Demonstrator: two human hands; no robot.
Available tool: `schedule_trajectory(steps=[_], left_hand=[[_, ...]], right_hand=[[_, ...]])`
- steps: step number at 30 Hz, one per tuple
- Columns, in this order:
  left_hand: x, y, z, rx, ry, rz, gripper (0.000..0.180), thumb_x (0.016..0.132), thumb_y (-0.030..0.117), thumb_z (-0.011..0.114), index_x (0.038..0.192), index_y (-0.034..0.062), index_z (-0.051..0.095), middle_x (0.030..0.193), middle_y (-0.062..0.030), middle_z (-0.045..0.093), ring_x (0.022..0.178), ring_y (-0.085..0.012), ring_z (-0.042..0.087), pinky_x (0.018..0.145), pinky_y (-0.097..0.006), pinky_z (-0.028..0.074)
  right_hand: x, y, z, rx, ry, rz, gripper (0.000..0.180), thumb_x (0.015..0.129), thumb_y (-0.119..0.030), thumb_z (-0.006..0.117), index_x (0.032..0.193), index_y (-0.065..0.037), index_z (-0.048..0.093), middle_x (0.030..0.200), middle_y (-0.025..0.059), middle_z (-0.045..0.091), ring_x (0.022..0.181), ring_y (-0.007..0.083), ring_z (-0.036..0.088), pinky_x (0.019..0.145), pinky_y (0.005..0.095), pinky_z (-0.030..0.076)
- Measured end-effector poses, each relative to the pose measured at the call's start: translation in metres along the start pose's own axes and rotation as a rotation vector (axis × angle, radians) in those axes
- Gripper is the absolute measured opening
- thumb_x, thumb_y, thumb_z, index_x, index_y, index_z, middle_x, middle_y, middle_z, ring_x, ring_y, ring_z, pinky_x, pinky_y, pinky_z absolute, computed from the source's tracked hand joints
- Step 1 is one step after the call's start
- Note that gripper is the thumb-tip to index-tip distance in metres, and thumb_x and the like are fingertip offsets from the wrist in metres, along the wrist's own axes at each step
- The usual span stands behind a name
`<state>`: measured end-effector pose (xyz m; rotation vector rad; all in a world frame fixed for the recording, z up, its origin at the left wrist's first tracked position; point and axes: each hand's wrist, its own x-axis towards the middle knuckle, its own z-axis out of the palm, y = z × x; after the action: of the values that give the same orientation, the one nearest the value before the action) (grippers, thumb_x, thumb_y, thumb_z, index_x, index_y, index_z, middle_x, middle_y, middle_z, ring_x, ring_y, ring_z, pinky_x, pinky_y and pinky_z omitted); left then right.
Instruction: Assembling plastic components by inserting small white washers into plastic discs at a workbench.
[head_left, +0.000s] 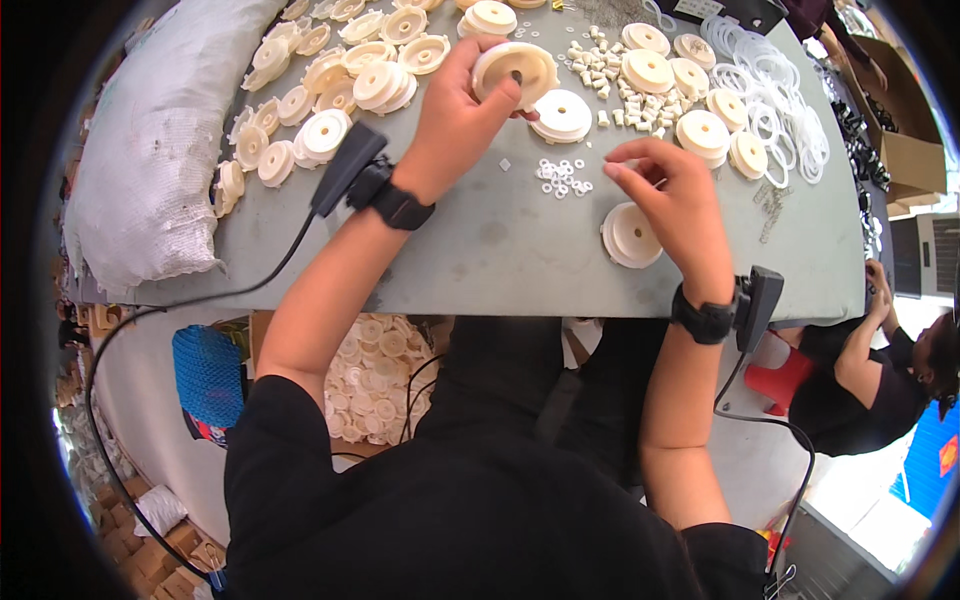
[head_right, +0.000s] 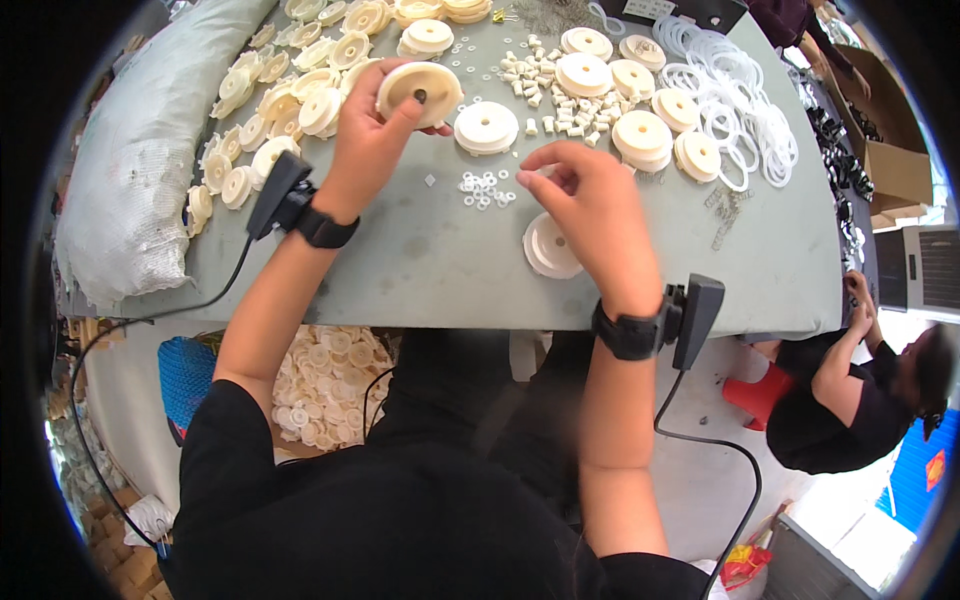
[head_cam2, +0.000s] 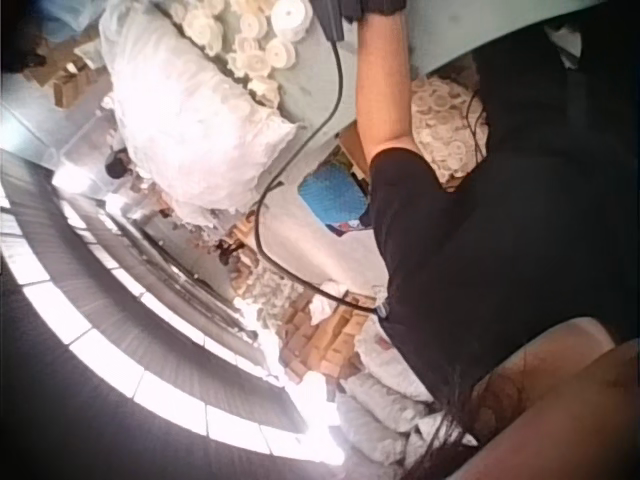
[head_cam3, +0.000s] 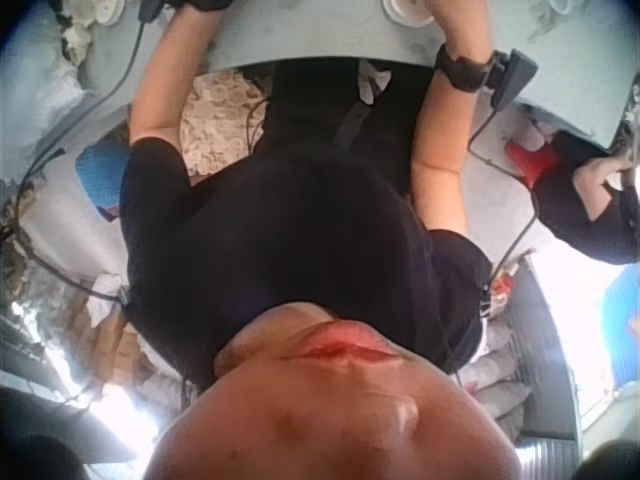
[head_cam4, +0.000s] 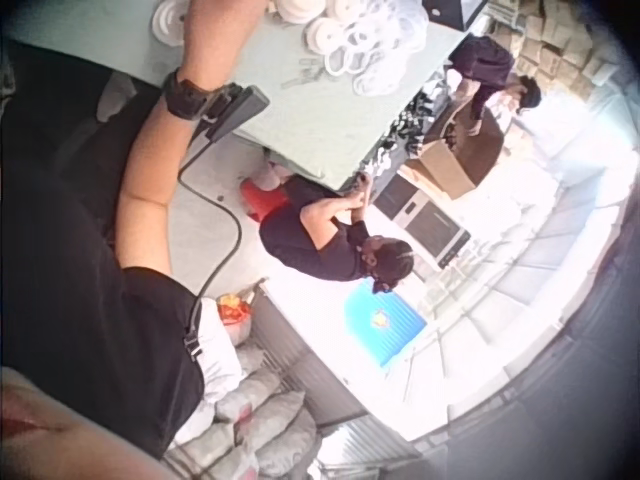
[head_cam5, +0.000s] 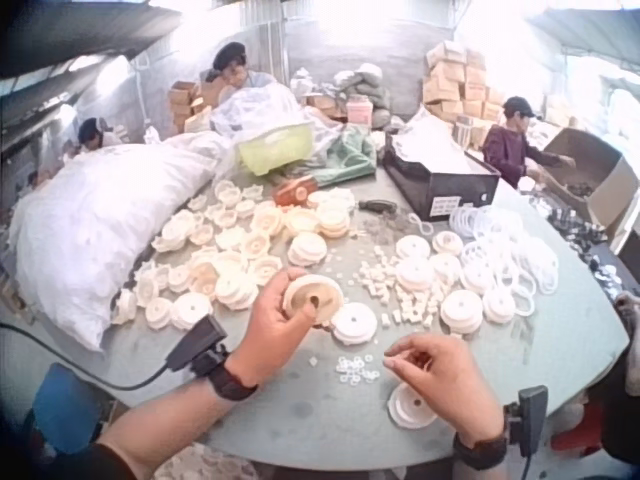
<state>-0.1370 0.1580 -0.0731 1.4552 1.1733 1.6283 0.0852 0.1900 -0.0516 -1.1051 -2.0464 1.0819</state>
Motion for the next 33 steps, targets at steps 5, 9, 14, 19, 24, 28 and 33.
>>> schedule_trajectory(steps=[5,9,14,19,24,28,33], left_hand=[[-0.001,-0.013,0.002,-0.187,0.009,-0.021,0.035,0.087,0.011,0.052,0.118,-0.0035,0.044,0.103,-0.0117,0.057,0.083,-0.0168,0.061,0.067,-0.029,0.055],[-0.001,-0.015,-0.006,-0.232,0.018,-0.124,0.036,0.087,0.014,0.053,0.118,-0.0035,0.044,0.102,-0.011,0.058,0.081,-0.0153,0.061,0.067,-0.028,0.055],[-0.001,-0.018,-0.013,-0.253,0.065,-0.231,0.036,0.088,0.016,0.052,0.117,-0.0033,0.044,0.099,-0.0099,0.06,0.078,-0.0144,0.061,0.066,-0.028,0.055],[0.0,-0.02,-0.011,-0.207,0.072,-0.253,0.037,0.088,0.017,0.051,0.117,-0.0034,0.044,0.098,-0.0096,0.06,0.07,-0.0146,0.062,0.064,-0.027,0.055],[-0.004,-0.013,-0.006,-0.242,-0.012,-0.251,0.038,0.088,0.015,0.05,0.121,-0.0025,0.042,0.098,-0.0088,0.06,0.068,-0.0135,0.061,0.065,-0.026,0.054],[-0.007,-0.008,-0.005,-0.291,-0.171,-0.258,0.042,0.087,0.012,0.05,0.127,0.0016,0.039,0.1,-0.0079,0.06,0.072,-0.0129,0.062,0.066,-0.025,0.054],[-0.012,0.0,0.006,-0.313,-0.238,-0.232,0.044,0.087,0.012,0.05,0.129,0.0049,0.039,0.106,-0.0054,0.057,0.083,-0.0093,0.058,0.069,-0.024,0.051]], right_hand=[[0.021,0.006,0.017,-0.292,-0.123,-0.003,0.014,0.074,-0.013,0.064,0.085,-0.005,0.063,0.068,0.0108,0.059,0.064,0.0243,0.057,0.059,0.0338,0.044],[0.022,0.002,0.019,-0.314,-0.152,0.042,0.013,0.074,-0.014,0.064,0.084,-0.005,0.062,0.069,0.0108,0.059,0.064,0.0233,0.056,0.059,0.0331,0.044],[0.017,0.012,0.014,-0.144,-0.036,-0.008,0.014,0.075,-0.006,0.066,0.089,-0.003,0.064,0.065,0.0007,0.056,0.061,0.0086,0.051,0.056,0.0238,0.041],[0.0,0.017,-0.023,-0.021,0.299,0.091,0.012,0.08,-0.009,0.064,0.09,-0.004,0.066,0.065,-0.0014,0.057,0.06,0.0045,0.051,0.054,0.0187,0.04],[-0.021,0.033,-0.04,-0.182,0.236,0.208,0.017,0.076,-0.01,0.068,0.093,-0.005,0.066,0.066,-0.0039,0.052,0.058,0.004,0.044,0.052,0.0178,0.035],[-0.021,0.044,-0.026,-0.317,0.234,0.178,0.016,0.077,-0.011,0.067,0.091,-0.004,0.064,0.063,-0.0036,0.048,0.056,0.0046,0.039,0.05,0.0192,0.033],[-0.019,0.0,-0.004,-0.062,0.287,0.18,0.015,0.076,-0.01,0.068,0.088,-0.003,0.063,0.065,-0.0015,0.052,0.058,0.0055,0.045,0.053,0.0199,0.036]])
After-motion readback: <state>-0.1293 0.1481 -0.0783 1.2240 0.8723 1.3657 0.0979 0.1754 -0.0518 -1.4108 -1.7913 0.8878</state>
